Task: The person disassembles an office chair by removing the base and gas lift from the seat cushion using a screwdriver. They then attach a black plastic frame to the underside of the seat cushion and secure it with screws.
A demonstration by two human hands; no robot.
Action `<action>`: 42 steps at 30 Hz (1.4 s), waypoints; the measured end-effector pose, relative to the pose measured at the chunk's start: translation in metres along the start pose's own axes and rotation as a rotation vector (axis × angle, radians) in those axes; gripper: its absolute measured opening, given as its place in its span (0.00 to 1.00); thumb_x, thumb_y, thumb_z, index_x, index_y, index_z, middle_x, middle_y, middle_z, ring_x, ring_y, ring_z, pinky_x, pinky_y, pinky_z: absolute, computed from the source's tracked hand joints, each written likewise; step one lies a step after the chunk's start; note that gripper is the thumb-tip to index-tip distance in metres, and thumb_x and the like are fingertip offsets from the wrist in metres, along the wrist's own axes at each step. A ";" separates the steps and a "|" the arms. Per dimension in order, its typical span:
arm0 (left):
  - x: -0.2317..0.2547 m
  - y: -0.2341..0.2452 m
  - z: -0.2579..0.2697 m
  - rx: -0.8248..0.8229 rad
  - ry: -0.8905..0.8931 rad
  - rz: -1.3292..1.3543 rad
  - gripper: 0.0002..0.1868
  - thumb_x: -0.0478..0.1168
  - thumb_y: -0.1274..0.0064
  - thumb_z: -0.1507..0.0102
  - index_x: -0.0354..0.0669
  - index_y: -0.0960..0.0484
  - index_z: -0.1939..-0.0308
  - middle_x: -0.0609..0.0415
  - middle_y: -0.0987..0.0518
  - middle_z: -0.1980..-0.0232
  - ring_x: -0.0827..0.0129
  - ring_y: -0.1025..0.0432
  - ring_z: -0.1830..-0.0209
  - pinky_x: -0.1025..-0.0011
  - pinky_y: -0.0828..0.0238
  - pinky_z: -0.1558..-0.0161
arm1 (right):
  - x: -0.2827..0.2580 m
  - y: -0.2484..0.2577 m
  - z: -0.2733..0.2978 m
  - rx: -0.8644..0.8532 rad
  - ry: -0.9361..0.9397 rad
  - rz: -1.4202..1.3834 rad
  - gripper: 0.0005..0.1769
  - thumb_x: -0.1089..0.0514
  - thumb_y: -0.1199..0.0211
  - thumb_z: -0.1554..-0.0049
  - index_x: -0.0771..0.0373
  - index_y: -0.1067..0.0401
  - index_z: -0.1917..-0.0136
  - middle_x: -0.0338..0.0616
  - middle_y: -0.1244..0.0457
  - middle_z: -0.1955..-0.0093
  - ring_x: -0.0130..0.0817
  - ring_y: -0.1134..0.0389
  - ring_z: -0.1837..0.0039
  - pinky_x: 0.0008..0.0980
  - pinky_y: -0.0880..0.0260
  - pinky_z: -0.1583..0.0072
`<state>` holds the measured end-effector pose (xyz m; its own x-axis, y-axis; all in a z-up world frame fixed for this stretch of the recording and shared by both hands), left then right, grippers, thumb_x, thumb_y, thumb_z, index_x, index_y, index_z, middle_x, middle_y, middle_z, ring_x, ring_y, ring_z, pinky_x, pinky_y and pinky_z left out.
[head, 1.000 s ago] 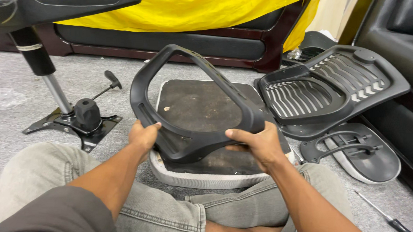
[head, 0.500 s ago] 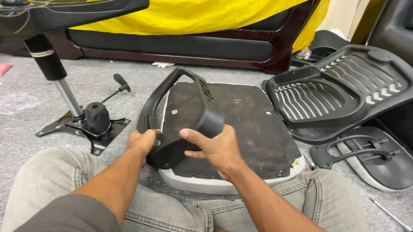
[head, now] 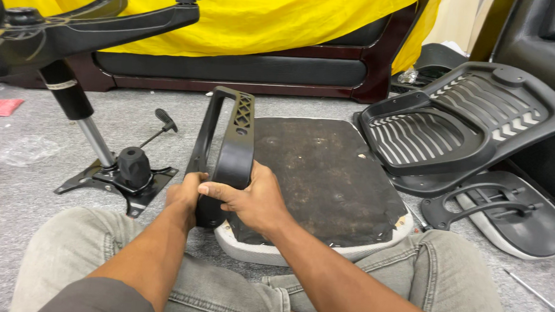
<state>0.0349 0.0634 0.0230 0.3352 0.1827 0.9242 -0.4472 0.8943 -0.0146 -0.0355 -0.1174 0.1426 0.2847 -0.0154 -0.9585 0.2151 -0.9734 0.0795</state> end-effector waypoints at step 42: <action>0.028 -0.084 0.035 -0.408 -0.469 -0.678 0.13 0.41 0.38 0.47 0.33 0.12 0.65 0.44 0.14 0.68 0.60 0.21 0.69 0.65 0.25 0.60 | 0.126 0.205 0.019 0.166 -0.363 0.727 0.19 0.56 0.28 0.50 0.63 0.24 0.46 0.44 0.28 0.51 0.32 0.28 0.47 0.31 0.29 0.40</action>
<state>0.0534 -0.0210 0.0636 0.0083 -0.5382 0.8428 0.0798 0.8405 0.5360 0.0267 -0.3228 0.0326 -0.0262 -0.6994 -0.7143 -0.0550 -0.7125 0.6996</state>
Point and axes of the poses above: each hand's wrist, its own z-axis away from the middle knuckle, its own y-axis out of the back of the hand, x = y × z, the point moved 8 cm from there along -z, towards the middle knuckle
